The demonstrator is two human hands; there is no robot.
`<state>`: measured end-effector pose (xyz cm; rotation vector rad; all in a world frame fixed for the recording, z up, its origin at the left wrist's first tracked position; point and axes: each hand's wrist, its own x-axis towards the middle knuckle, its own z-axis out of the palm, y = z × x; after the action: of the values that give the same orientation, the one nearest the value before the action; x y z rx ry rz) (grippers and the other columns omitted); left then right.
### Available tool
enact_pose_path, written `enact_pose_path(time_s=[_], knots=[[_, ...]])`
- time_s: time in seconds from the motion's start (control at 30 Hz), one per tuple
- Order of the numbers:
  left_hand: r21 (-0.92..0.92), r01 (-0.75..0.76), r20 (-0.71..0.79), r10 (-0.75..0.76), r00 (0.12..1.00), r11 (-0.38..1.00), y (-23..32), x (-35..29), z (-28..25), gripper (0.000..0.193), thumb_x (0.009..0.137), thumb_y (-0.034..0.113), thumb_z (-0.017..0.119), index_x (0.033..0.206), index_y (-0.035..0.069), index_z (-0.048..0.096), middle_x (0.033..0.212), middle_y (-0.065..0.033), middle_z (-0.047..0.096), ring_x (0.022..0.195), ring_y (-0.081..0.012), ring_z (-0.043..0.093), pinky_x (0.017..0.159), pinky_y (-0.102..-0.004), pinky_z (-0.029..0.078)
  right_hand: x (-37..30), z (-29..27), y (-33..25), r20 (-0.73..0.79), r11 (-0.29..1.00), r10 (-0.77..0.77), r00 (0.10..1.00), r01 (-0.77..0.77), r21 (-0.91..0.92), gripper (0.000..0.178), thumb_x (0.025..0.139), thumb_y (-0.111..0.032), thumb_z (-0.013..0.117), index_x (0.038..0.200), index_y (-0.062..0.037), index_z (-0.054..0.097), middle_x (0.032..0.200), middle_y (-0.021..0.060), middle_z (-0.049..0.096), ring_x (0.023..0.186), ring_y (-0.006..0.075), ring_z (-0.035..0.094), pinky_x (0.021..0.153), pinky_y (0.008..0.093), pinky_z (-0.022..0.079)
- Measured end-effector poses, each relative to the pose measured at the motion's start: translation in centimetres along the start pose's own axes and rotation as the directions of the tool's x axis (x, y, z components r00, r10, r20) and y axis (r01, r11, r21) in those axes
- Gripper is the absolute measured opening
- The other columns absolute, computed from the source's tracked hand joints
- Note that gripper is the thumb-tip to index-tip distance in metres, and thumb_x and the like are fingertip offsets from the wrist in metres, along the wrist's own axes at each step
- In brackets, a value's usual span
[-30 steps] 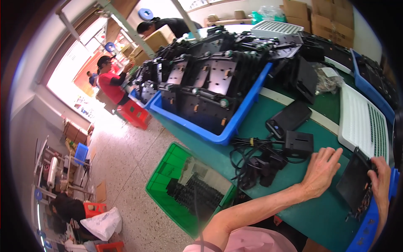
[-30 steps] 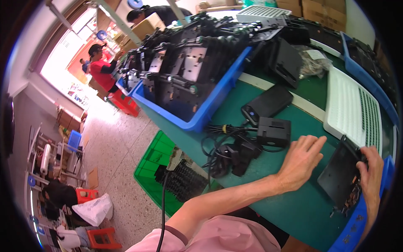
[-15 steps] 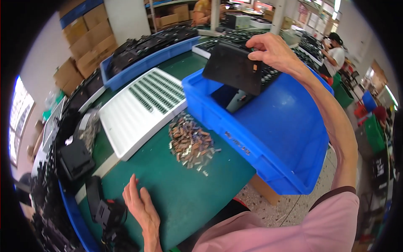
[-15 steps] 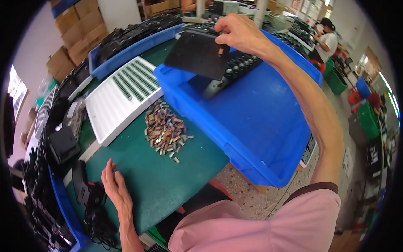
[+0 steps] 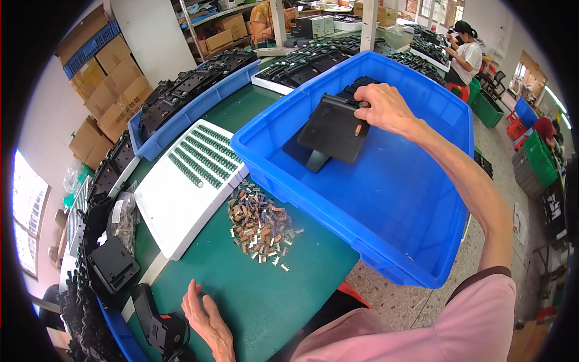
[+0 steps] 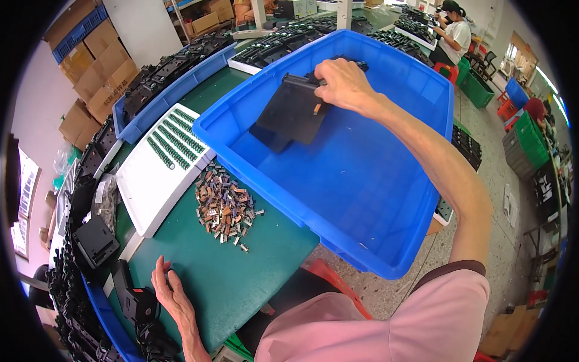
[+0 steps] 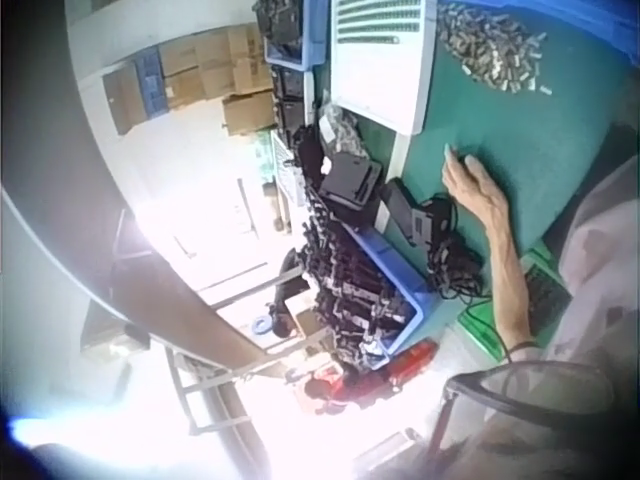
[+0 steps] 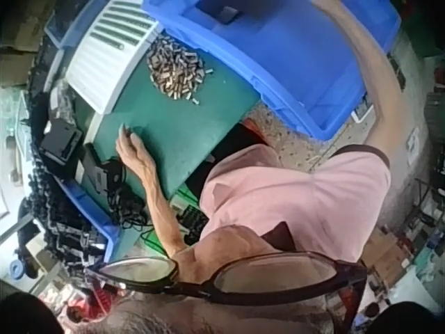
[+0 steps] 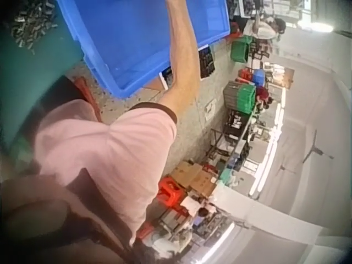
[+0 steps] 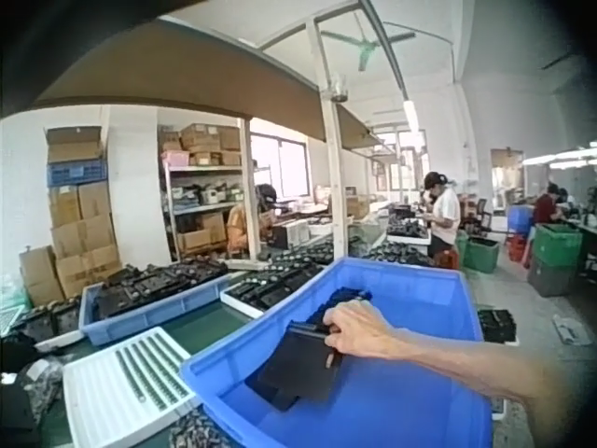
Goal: The person picks up a green component from a tray, places it into a black plastic housing, and inserts a metal contact from a pile. They then place the assembled housing into a blue bin and repeat the process with another housing.
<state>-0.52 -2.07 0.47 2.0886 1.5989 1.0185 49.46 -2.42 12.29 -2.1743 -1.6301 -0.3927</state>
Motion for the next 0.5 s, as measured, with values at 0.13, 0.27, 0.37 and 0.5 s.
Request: enact_pose_path(time_s=[0.13, 0.27, 0.37, 0.5], knots=[[-0.006, 0.029, 0.045, -0.028, 0.999, 1.000, -0.3, 0.1, 0.0, 0.050, 0.103, 0.038, 0.052, 0.133, -0.001, 0.056, 0.113, -0.0149, 0.061, 0.107, -0.0291, 0.054, 0.091, -0.0401, 0.043, 0.2, 1.5, -2.9, 0.105, 0.994, 0.005, 0.994, 0.007, -0.111, 0.036, 0.075, -0.019, 0.075, 0.105, 0.0005, 0.071, 0.093, 0.0199, 0.071, 0.090, 0.0380, 0.068, 0.079, 0.0483, 0.054], [-0.010, 0.012, 0.059, -0.012, 0.998, 1.000, 0.1, 0.0, 0.0, 0.048, 0.103, 0.038, 0.051, 0.133, -0.001, 0.057, 0.113, -0.0149, 0.061, 0.107, -0.0292, 0.055, 0.094, -0.0404, 0.042, -0.1, 3.3, -3.2, 0.104, 0.991, 0.019, 0.994, -0.005, -0.134, 0.035, 0.075, -0.018, 0.075, 0.104, 0.0009, 0.071, 0.092, 0.0203, 0.070, 0.089, 0.0379, 0.068, 0.077, 0.0483, 0.055], [0.004, -0.005, 0.050, 0.005, 0.999, 1.000, -0.2, 0.0, -0.1, 0.046, 0.103, 0.035, 0.053, 0.132, -0.001, 0.057, 0.114, -0.0144, 0.062, 0.107, -0.0289, 0.055, 0.096, -0.0403, 0.041, 0.0, 4.2, -4.5, 0.155, 0.993, 0.044, 0.987, -0.026, -0.117, 0.034, 0.075, -0.019, 0.075, 0.103, 0.0007, 0.071, 0.090, 0.0205, 0.070, 0.087, 0.0377, 0.068, 0.075, 0.0477, 0.055], [0.025, -0.025, 0.064, 0.023, 0.998, 0.999, -0.1, 0.0, -0.2, 0.044, 0.102, 0.032, 0.054, 0.132, 0.000, 0.057, 0.114, -0.0135, 0.062, 0.107, -0.0284, 0.055, 0.097, -0.0401, 0.040, -0.3, 5.0, -5.0, 0.137, 0.995, 0.019, 0.990, -0.005, -0.099, 0.034, 0.075, -0.018, 0.075, 0.103, 0.0005, 0.070, 0.088, 0.0204, 0.069, 0.086, 0.0380, 0.068, 0.074, 0.0476, 0.055]])
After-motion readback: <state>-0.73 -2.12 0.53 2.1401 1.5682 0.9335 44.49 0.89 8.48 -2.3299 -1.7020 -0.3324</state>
